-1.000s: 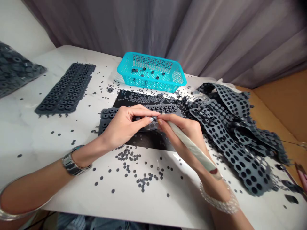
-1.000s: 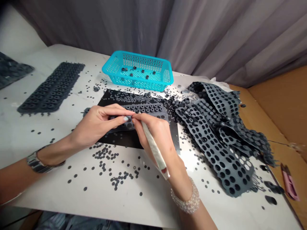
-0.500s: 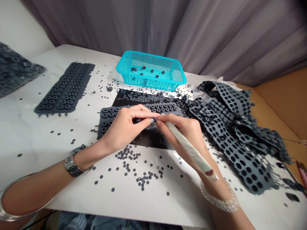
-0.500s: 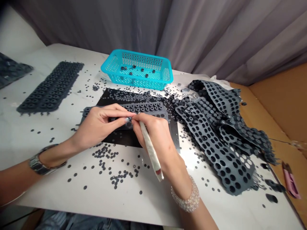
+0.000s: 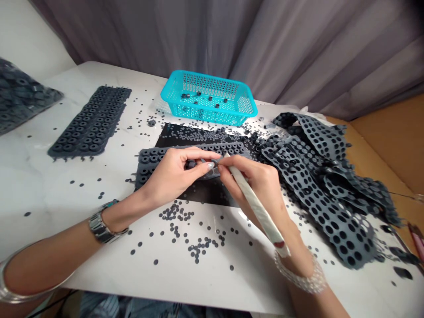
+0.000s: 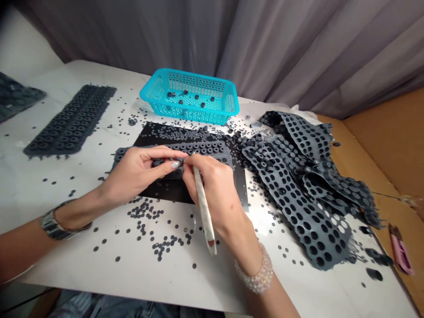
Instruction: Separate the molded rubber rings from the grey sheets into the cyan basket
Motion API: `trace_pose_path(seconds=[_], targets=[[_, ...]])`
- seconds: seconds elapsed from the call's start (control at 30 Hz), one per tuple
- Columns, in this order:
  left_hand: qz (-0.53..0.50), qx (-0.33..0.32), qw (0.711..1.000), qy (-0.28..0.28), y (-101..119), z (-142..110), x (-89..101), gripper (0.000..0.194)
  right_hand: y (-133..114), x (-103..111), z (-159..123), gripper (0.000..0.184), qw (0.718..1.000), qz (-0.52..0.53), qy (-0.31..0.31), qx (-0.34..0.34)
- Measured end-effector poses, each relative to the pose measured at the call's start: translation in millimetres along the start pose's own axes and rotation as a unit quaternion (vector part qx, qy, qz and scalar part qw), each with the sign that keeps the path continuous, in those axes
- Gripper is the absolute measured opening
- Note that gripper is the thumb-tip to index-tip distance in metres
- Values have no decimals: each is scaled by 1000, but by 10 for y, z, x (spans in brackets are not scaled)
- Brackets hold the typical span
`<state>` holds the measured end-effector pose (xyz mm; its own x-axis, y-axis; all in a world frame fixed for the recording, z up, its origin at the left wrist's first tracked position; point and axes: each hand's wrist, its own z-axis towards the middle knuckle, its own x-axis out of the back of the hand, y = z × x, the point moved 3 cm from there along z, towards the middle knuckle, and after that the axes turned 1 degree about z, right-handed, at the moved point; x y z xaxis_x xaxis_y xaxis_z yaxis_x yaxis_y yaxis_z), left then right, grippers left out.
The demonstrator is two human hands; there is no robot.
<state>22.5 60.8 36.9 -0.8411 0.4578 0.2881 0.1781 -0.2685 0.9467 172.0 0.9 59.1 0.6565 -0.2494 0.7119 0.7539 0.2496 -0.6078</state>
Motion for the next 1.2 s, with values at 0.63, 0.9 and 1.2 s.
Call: trace_pose_path(seconds=[0.63,0.9,1.2], targets=[[111,-32,991,61,35,-37,-9,21,-14,-18,-4,16,999,-17,-23,24],[132,-53,987,80,76,-73,-53,23,-23,-19,-1,13,1000,-7,-17,7],[100,-34,992,73,56,-72,-58,25,-44,-17,12,12,1000,-9,-6,0]])
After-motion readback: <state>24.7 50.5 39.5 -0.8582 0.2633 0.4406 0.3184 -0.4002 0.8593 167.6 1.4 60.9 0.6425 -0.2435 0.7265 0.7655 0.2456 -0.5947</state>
